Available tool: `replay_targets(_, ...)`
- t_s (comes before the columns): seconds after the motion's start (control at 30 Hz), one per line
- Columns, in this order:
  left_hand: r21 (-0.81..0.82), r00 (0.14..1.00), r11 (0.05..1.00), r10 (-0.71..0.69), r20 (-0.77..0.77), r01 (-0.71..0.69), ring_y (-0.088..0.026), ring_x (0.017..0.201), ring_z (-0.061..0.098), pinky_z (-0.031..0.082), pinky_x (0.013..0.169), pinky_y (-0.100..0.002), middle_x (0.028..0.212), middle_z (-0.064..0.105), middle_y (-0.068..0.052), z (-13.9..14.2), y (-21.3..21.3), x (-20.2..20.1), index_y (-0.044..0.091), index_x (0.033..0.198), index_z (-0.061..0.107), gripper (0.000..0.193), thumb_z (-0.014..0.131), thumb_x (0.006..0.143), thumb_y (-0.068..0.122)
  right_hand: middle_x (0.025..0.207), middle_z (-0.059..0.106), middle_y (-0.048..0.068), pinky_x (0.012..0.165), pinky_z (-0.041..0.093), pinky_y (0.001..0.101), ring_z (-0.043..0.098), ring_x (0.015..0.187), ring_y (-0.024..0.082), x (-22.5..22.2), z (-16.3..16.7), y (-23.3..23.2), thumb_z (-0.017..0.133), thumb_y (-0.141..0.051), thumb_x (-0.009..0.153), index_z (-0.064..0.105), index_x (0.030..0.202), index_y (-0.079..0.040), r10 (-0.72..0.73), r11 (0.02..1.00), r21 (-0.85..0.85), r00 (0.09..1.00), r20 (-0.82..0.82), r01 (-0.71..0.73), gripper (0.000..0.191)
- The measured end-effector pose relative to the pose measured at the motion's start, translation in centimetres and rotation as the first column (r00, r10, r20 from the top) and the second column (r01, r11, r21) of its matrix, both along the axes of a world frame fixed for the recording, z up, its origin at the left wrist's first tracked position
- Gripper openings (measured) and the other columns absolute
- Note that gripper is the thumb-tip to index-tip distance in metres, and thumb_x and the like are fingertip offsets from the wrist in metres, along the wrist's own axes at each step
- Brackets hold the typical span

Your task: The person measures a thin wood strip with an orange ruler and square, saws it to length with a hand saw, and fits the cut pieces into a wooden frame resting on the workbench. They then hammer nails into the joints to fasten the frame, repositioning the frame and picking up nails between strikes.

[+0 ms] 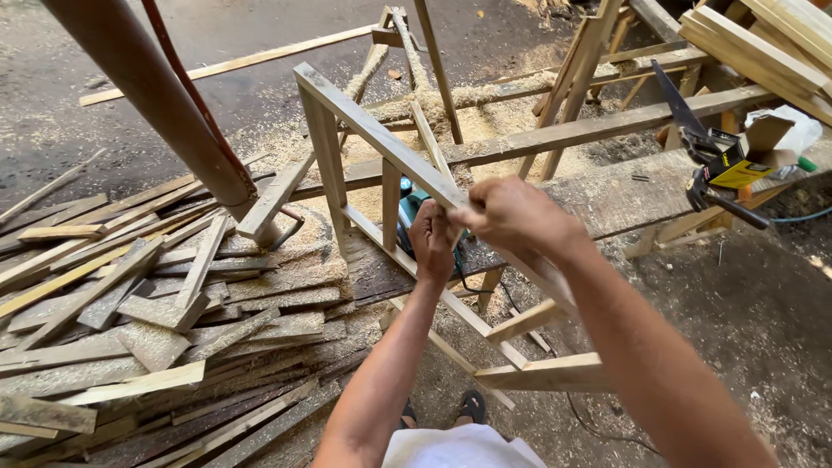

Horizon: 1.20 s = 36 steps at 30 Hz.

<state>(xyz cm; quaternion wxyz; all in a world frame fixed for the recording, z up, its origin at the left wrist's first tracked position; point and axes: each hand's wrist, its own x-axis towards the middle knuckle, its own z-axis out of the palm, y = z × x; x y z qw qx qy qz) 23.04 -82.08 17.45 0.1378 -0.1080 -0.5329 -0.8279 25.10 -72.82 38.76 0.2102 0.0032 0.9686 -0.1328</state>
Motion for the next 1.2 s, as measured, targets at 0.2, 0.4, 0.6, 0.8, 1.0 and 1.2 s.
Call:
replay_targets(0.2,-0.159,0.983,0.974,0.142,-0.116,-0.16,-0.009,0.065,0.056,0.042,0.056,-0.03,0.072,0.061,-0.003,1.3,0.1,1.4,-0.001,0.111,0.067,0.074,0.031,0.108,0.063,0.087,0.075,0.009,0.07,0.059,0.0419,0.069,0.074,0.02,-6.3,-3.4,2.2,0.05,-0.046,0.102,0.075,0.114,-0.014,-0.052,0.969,-0.238,0.996,0.067,0.067,0.043)
replay_targets(0.4,-0.242,0.961,0.934,0.231,-0.151,-0.263,-0.01,0.058,0.056,0.04,0.054,-0.032,0.064,0.055,0.0,-0.6,0.5,0.7,0.002,0.103,0.07,0.08,0.023,0.108,0.067,0.102,0.077,0.015,0.084,0.058,0.0399,0.073,0.091,0.025,-12.0,-14.2,2.7,0.069,-0.042,0.096,0.076,0.11,-0.005,0.209,0.95,-0.22,0.975,-0.072,-0.22,0.04)
replay_targets(0.6,0.078,0.99,0.99,0.107,0.093,-0.114,-0.012,0.062,0.046,0.034,0.055,-0.031,0.073,0.05,-0.001,-5.2,1.3,-1.5,-0.005,0.105,0.066,0.071,0.037,0.114,0.059,0.104,0.076,0.017,0.086,0.057,0.0411,0.072,0.095,0.028,-12.7,-20.6,-0.4,0.07,-0.039,0.092,0.072,0.112,-0.006,0.141,0.873,-0.472,0.99,0.01,-0.12,0.039)
replay_targets(0.8,0.302,0.986,0.953,-0.035,0.166,-0.017,-0.009,0.078,0.06,0.049,0.069,-0.026,0.086,0.065,-0.003,-7.7,1.5,-2.9,-0.004,0.1,0.062,0.047,0.048,0.108,0.04,0.106,0.074,0.018,0.088,0.055,0.0422,0.071,0.099,0.031,-12.7,-22.8,0.3,0.07,-0.035,0.088,0.067,0.115,-0.007,-0.001,0.786,-0.618,1.0,-0.029,-0.017,0.039)
replay_targets(1.0,0.299,0.957,0.946,0.032,0.289,-0.122,-0.009,0.073,0.06,0.049,0.064,-0.026,0.083,0.064,-0.002,-9.5,2.2,-3.0,-0.003,0.103,0.064,0.032,0.047,0.097,0.024,0.109,0.072,0.019,0.091,0.054,0.0433,0.07,0.104,0.034,-10.2,-23.8,5.5,0.071,-0.031,0.083,0.063,0.117,-0.007,-0.15,0.785,-0.617,0.982,-0.114,0.048,0.042)
replay_targets(1.2,-0.271,0.899,0.864,0.367,-0.238,-0.424,-0.01,0.078,0.054,0.044,0.068,-0.026,0.088,0.061,-0.006,-8.6,2.5,-3.2,-0.004,0.098,0.062,0.03,0.048,0.109,0.019,0.112,0.072,0.021,0.094,0.053,0.0449,0.068,0.108,0.039,-8.7,-23.7,10.0,0.068,-0.031,0.085,0.062,0.12,-0.008,-0.275,0.853,-0.49,0.953,-0.125,0.182,0.042)
